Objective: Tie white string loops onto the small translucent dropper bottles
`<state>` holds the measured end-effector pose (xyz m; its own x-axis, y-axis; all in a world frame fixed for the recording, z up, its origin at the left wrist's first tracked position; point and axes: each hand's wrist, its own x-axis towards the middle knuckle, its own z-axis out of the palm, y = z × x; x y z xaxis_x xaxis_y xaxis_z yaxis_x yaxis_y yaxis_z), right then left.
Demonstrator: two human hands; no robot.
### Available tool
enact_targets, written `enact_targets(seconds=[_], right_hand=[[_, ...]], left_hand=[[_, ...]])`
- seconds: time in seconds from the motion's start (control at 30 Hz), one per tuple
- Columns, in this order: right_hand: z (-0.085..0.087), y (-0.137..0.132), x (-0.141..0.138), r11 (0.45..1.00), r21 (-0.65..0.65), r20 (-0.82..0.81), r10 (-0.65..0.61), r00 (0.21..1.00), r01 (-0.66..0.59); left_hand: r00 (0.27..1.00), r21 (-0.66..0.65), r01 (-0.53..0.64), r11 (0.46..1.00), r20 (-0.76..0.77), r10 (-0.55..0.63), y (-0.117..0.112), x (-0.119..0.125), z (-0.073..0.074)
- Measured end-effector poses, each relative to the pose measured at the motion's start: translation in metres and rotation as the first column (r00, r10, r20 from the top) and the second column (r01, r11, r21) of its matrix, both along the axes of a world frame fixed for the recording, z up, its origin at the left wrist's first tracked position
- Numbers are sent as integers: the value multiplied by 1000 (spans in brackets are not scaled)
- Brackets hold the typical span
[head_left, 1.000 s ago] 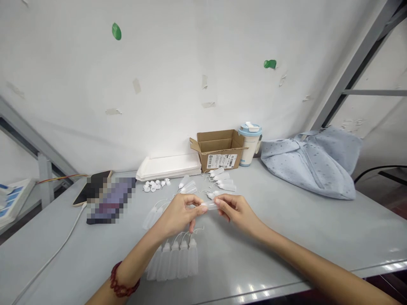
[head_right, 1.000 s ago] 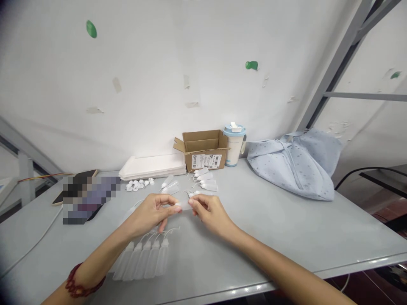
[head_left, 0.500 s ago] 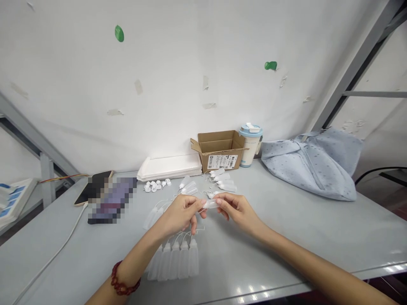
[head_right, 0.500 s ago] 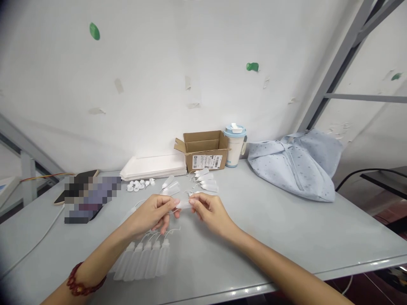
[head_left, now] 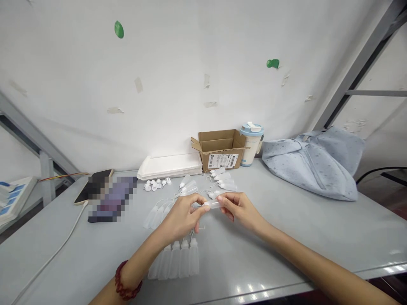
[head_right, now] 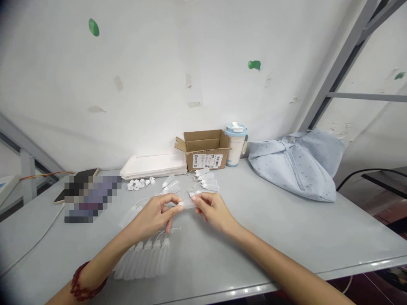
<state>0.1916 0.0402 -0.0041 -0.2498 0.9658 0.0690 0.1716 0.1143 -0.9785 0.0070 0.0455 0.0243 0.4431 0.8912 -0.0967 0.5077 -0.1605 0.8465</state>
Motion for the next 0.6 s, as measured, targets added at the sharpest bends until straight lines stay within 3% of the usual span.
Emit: enact_targets(seconds=[0.1, 0.2, 0.27, 0.3, 0.33, 0.37, 0.47, 0.6], right_hand=[[2, 1, 1, 1000, -1, -9, -28, 1000, 28], [4, 4, 5, 990, 57, 9, -130, 991, 129], [5, 7, 9, 968, 118, 43, -229, 973, 222], [5, 9, 11, 952, 156, 70, -275, 959, 261], [4, 11, 12, 937, 199, 105, -313, 944, 289], [2, 13, 14, 922, 243, 144, -342, 929, 302], [-5, 19, 17, 894, 344, 278, -389, 878, 288], [-14, 25, 19, 883, 403, 424, -414, 806, 242]], left_hand=[[999, 50, -32, 998, -23, 34, 4, -3, 2], [985, 215, -153, 964, -48, 167, 17, -15, 2], [952, 415, -247, 876, -67, 300, 33, -30, -3], [928, 537, -261, 802, -88, 361, 41, -38, -7], [909, 639, -245, 729, -112, 403, 50, -47, -12], [891, 692, -210, 691, -155, 426, 58, -55, -17], [874, 698, -112, 708, -270, 404, 77, -72, -32], [876, 671, -49, 740, -328, 355, 86, -76, -43]])
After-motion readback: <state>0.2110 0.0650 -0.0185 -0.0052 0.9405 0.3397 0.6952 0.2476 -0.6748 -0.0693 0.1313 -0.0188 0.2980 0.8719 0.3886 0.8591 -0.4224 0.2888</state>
